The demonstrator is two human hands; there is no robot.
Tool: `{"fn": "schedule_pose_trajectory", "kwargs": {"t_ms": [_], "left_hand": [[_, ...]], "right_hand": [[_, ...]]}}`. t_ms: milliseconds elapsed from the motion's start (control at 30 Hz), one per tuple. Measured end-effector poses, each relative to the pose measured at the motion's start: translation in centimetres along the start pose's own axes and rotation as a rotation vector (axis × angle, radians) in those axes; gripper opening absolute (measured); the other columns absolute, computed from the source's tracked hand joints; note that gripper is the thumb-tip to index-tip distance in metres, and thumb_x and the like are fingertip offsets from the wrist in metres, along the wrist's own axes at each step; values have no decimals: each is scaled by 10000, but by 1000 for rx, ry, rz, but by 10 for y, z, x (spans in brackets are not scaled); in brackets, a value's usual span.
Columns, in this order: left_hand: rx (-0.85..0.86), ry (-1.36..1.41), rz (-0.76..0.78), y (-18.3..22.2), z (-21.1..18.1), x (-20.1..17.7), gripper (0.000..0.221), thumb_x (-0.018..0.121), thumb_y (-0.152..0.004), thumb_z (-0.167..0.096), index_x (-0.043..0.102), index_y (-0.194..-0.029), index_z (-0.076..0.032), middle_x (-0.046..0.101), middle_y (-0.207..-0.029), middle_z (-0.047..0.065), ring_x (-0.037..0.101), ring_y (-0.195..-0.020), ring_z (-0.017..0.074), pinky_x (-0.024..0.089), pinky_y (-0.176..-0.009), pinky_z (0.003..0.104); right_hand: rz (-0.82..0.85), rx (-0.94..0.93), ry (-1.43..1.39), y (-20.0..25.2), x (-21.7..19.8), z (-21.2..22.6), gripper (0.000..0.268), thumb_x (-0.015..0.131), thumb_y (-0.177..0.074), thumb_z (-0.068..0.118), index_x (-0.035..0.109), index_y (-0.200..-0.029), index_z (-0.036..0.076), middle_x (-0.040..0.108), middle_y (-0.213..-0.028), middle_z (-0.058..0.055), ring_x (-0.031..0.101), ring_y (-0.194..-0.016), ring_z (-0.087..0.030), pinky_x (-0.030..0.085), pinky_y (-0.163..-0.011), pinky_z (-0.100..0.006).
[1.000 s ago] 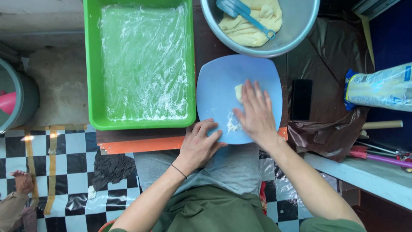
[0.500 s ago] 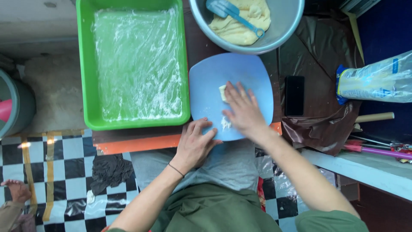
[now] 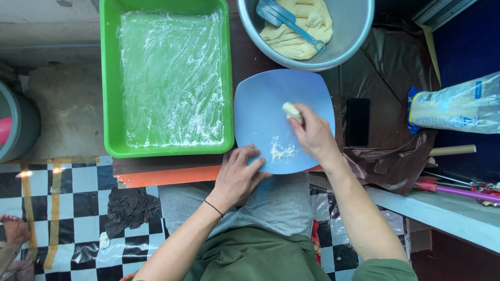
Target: Portioning, filling, and rolling dough into small balls on a plate.
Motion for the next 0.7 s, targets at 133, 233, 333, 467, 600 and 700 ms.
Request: {"fn": "schedule_pose_trajectory", "kwargs": {"t_ms": [133, 233, 333, 467, 600, 700], "left_hand": [[-13, 12, 1, 1, 2, 5, 330, 654, -942, -519, 659, -1058, -210, 568, -1162, 13, 600, -1235, 245, 488, -930, 435], [-14, 10, 12, 4, 1, 7, 330, 665, -935, -517, 658, -1070, -215, 570, -1168, 10, 601, -1236, 242, 493, -923, 433], [-17, 4, 14, 2, -1, 4, 328, 657, -946, -512, 657, -1076, -210, 570, -1177, 15, 598, -1242, 246, 492, -931, 434], [-112, 30, 76, -11, -24, -25, 341, 677, -958, -432, 627, -1179, -177, 579, -1208, 33, 596, -1242, 251, 461, -914, 440], [-334, 500, 46, -44, -42, -58, 568, 675, -985, -276, 464, -1468, -65, 546, -1318, 177, 658, -1118, 353, 511, -840, 460], [-550, 1041, 135, -71, -35, -50, 715, 717, -944, -313, 418, -1511, 5, 586, -1326, 270, 700, -1110, 427, 576, -881, 485]], "right_hand": [[-67, 76, -62, -2, -3, 2, 334, 674, -1008, 300, 588, -1317, 206, 765, -1023, -61, 738, -875, -267, 601, -752, -392], [-91, -47, -26, -4, -6, 9, 234, 683, -995, 157, 715, -1225, 190, 642, -1322, -66, 707, -988, -264, 608, -831, -372], [-132, -62, -86, -5, -5, 10, 382, 727, -966, 123, 668, -1343, 134, 730, -1096, -109, 722, -926, -287, 606, -793, -362], [-130, 0, -529, 11, -6, 22, 230, 713, -980, 81, 717, -1209, 63, 755, -961, -123, 710, -788, -159, 645, -707, -271], [-129, -26, -861, 32, -9, 32, 261, 668, -977, 4, 680, -1233, -42, 720, -986, -191, 708, -804, -207, 656, -753, -350], [-123, -37, -901, 46, -8, 49, 312, 705, -942, -7, 670, -1247, -63, 716, -954, -182, 714, -762, -203, 662, -703, -342]]}}
Point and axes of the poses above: each hand's wrist, its own y-axis away from the middle knuckle, its own x-axis out of the palm, z = x × y, the point moved 2 cm from there along -y, towards the middle knuckle
